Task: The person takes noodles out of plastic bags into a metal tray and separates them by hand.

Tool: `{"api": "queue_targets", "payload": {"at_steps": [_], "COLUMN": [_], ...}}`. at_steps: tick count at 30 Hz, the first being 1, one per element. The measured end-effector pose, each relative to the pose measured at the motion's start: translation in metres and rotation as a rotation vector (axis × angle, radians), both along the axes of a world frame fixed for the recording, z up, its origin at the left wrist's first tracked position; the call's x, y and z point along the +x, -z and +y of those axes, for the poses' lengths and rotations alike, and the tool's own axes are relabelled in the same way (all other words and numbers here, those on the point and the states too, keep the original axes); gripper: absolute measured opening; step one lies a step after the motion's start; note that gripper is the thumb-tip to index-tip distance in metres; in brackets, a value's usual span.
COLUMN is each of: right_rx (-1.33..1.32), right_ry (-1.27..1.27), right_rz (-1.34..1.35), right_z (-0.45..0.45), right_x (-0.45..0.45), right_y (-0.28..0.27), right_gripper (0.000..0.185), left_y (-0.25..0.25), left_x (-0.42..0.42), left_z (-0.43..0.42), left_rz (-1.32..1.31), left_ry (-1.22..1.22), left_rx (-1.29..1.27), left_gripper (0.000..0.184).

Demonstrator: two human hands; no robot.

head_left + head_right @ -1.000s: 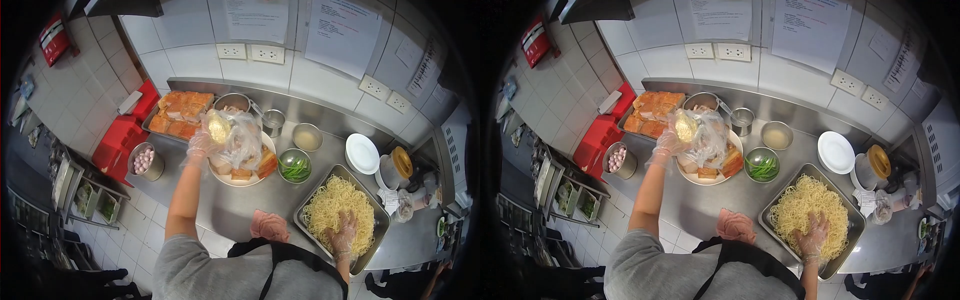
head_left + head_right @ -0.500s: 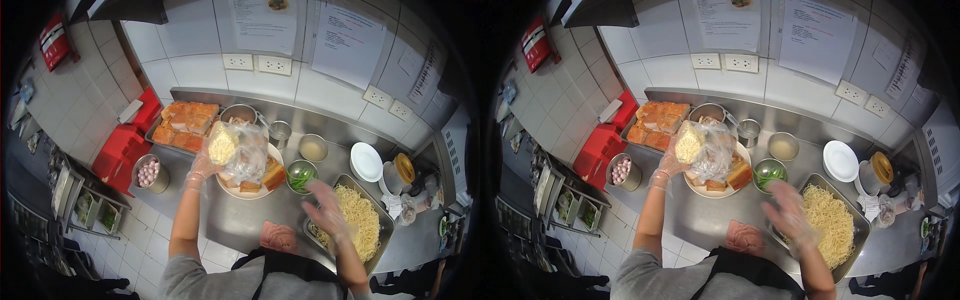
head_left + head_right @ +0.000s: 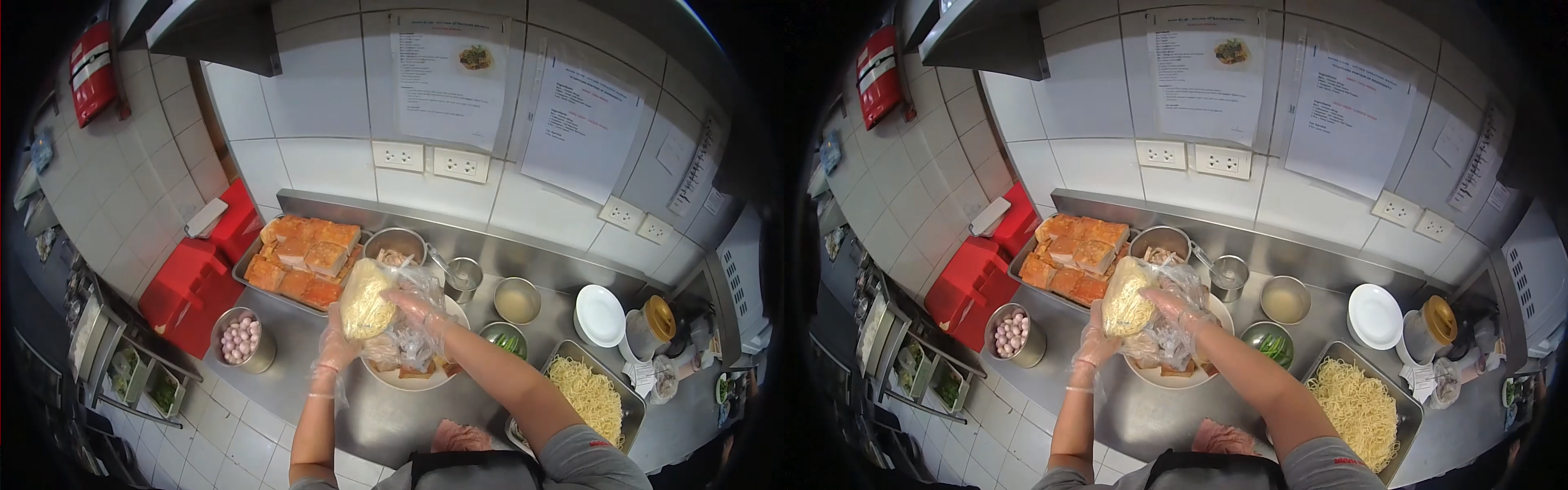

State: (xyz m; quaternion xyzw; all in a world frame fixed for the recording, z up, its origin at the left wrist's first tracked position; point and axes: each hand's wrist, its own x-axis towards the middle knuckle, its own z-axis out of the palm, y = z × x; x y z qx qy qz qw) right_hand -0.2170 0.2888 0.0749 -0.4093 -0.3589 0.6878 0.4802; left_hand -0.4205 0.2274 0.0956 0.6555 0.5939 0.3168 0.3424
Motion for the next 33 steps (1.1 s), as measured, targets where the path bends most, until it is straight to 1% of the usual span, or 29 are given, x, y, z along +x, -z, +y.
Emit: {"api": "queue_targets", "payload": {"at_steps": [1,4,7,9,10,11,12,14,15,18,19,22,25,26,28,31,33], "right_rx": [-0.047,0.048,0.120,0.016,-0.034,-0.028,-0.007,0.034,0.070,0.108,0.080,0.006,0.098,0.132,0.156,0.137,0.066], "right_ry": [0.004,0.014,0.046,0.012,-0.002,0.021,0.032,0.057,0.099,0.247,0.303,0.252,0.309,0.328,0.325,0.251,0.348], "right_rz": [0.021,0.125,0.282,0.443,0.524,0.532,0.572,0.647,0.610,0.578,0.595,0.795,0.906,0.949,0.988,1.043,0.931], "right_z": [-0.003,-0.024,-0.033,-0.051,-0.063,-0.078,-0.096,-0.134,-0.152,-0.199,-0.215,-0.262,-0.295,-0.304,-0.316,-0.342,-0.355], "right_x": [0.001,0.005,0.016,0.035,0.045,0.051,0.057,0.069,0.074,0.098,0.105,0.119,0.125,0.126,0.137,0.149,0.149], "right_y": [-0.003,-0.035,-0.044,-0.048,-0.050,-0.049,-0.049,-0.047,-0.043,-0.024,-0.019,-0.005,0.009,0.015,0.020,0.001,-0.003], "right_gripper": [0.073,0.077,0.066,0.059,0.056,0.054,0.058,0.066,0.070,0.071,0.071,0.075,0.079,0.080,0.081,0.083,0.082], "left_y": [0.006,0.011,-0.028,-0.069,-0.084,-0.097,-0.109,-0.136,-0.143,-0.125,-0.121,-0.115,-0.105,-0.107,-0.111,-0.085,-0.057], "left_x": [0.002,0.007,0.015,0.023,0.028,0.034,0.040,0.059,0.068,0.098,0.110,0.149,0.171,0.175,0.179,0.184,0.191], "left_z": [-0.002,-0.007,-0.031,-0.044,-0.050,-0.056,-0.064,-0.084,-0.092,-0.103,-0.110,-0.121,-0.140,-0.140,-0.133,-0.123,-0.111], "left_rz": [-0.016,-0.023,0.008,-0.010,-0.022,-0.037,-0.051,0.006,0.036,0.123,0.065,-0.192,-0.619,-0.555,-0.428,-0.343,-0.283], "left_ry": [0.005,0.019,0.080,0.169,0.230,0.291,0.352,0.470,0.531,0.872,0.948,1.250,1.013,0.960,0.845,0.721,0.611], "left_rx": [0.080,0.329,0.576,0.726,0.701,0.675,0.645,0.536,0.486,0.494,0.533,0.224,-0.237,-0.257,-0.294,-0.191,0.003], "left_gripper": [0.072,0.072,0.070,0.068,0.065,0.063,0.062,0.055,0.051,0.044,0.037,0.029,0.025,0.024,0.023,0.022,0.025]}}
